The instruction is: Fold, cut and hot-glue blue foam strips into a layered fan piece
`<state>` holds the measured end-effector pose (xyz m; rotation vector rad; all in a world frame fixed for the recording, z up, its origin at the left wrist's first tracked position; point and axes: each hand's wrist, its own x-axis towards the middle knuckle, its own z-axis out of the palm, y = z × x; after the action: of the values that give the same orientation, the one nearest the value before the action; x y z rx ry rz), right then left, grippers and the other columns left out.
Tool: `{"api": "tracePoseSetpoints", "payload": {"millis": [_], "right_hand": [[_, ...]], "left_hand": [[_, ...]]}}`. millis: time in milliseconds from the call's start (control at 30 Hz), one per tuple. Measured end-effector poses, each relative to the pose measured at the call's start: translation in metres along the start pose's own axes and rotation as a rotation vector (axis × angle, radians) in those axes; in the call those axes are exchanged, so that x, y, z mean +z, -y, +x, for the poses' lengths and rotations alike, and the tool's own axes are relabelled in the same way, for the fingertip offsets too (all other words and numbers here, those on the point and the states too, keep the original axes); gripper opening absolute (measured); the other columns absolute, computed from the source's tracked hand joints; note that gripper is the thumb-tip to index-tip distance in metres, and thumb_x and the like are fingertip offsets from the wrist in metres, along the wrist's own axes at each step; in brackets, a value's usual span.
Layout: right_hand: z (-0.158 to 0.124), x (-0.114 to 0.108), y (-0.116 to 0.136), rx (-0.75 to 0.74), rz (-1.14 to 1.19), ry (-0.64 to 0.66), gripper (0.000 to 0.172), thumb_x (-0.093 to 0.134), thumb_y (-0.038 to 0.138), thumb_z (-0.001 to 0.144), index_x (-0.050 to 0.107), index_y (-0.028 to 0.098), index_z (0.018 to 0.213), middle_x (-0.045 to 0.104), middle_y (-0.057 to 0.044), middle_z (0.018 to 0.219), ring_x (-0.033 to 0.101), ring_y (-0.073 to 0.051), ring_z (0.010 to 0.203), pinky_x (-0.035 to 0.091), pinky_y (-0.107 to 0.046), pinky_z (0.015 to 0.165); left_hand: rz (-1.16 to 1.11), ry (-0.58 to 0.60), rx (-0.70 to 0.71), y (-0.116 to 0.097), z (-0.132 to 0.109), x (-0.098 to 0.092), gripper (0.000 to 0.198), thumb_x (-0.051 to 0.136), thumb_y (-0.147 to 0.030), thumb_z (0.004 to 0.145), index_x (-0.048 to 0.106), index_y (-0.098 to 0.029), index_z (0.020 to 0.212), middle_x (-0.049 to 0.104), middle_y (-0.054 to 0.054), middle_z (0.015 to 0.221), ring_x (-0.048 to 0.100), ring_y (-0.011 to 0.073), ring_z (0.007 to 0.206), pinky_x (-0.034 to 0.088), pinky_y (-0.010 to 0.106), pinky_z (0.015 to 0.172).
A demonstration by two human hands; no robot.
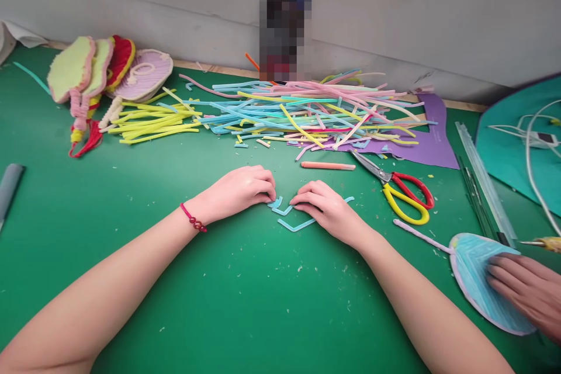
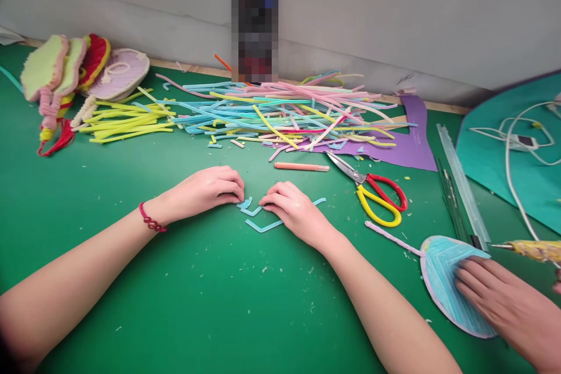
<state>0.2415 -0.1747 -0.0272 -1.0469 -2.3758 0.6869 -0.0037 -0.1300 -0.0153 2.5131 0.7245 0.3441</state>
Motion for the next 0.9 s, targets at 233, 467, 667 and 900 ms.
{"api": "tracePoseSetpoints", "payload": {"millis": [233, 467, 667, 900], "right_hand": [[0.001, 0.0, 0.003, -0.018, -0.023, -0.009, 0.022, 0.04, 0.022, 0.097, 0.062, 0.021, 0.093, 0.062, -0.008, 0.091, 0.054, -0.018, 0.084, 0.049, -0.034, 0.076], [0.002, -0.001, 0.004, -0.054, -0.042, 0.027, 0.02, 0.04, 0.02, 0.097, 0.06, 0.021, 0.093, 0.062, -0.007, 0.091, 0.054, -0.018, 0.085, 0.048, -0.033, 0.075], [0.015, -0.003, 0.009, -0.111, -0.083, 0.072, 0.019, 0.04, 0.018, 0.097, 0.058, 0.019, 0.093, 0.06, -0.008, 0.091, 0.053, -0.017, 0.083, 0.047, -0.03, 0.072], [0.041, 0.007, 0.016, -0.226, -0.073, 0.145, 0.019, 0.04, 0.018, 0.097, 0.058, 0.019, 0.093, 0.061, -0.007, 0.091, 0.052, -0.016, 0.082, 0.045, -0.028, 0.071]], "left_hand": [[0.023, -0.014, 0.007, -0.001, 0.0, 0.0, 0.025, 0.045, -0.024, 0.095, 0.067, -0.019, 0.084, 0.066, 0.004, 0.091, 0.056, 0.0153, 0.083, 0.041, 0.027, 0.073], [0.035, -0.017, 0.003, 0.001, 0.0, 0.001, 0.019, 0.049, -0.02, 0.094, 0.065, -0.018, 0.084, 0.066, 0.003, 0.091, 0.057, 0.0155, 0.083, 0.039, 0.026, 0.073], [0.117, -0.041, -0.012, -0.005, -0.005, -0.009, 0.017, 0.05, -0.02, 0.093, 0.065, -0.018, 0.084, 0.065, 0.002, 0.092, 0.057, 0.0138, 0.078, 0.037, 0.026, 0.07], [0.219, -0.073, -0.081, -0.015, -0.037, -0.015, 0.024, 0.043, -0.02, 0.097, 0.064, -0.018, 0.085, 0.065, 0.001, 0.089, 0.054, 0.0125, 0.071, 0.035, 0.027, 0.069]]}}
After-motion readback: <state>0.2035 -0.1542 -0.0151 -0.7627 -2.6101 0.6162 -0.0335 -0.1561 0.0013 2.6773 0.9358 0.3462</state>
